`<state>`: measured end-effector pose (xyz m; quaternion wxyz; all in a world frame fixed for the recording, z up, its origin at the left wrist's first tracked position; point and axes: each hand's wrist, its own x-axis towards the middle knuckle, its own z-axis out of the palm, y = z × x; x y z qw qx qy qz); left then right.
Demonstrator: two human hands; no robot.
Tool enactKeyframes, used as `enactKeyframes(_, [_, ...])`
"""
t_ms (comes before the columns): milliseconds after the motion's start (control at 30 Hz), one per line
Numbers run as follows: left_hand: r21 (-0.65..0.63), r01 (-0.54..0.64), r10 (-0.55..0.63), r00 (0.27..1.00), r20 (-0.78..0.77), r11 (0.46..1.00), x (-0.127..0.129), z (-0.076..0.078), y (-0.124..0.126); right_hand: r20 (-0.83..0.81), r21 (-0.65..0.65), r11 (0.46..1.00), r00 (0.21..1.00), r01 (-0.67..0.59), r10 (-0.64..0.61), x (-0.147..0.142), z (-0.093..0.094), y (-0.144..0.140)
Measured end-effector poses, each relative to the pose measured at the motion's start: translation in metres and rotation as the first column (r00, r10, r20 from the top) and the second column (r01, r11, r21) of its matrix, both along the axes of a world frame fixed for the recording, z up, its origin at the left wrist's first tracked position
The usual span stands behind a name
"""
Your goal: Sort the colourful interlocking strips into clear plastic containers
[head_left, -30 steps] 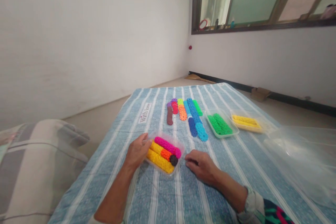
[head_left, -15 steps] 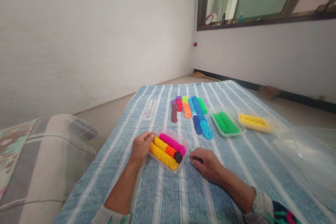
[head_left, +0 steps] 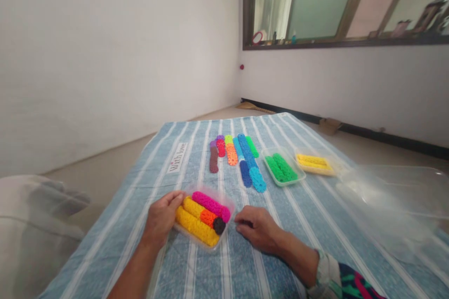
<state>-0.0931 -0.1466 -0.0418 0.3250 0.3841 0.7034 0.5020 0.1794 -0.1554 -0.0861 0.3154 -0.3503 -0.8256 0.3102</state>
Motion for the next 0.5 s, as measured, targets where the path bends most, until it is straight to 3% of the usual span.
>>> enactKeyframes(333, [-0.072, -0.04, 0.041, 0.999, 0.011, 0.997, -0.001, 0.003, 0.007, 0.039, 0.035, 0.999, 0.999, 0.002, -0.004, -0.002, 0.009, 0.003])
enactKeyframes(500, [-0.065, -0.06, 0.056, 0.997, -0.054, 0.996, -0.001, 0.004, 0.008, 0.065, 0.013, 1.0, 0.998, 0.006, -0.007, -0.002, 0.014, 0.001])
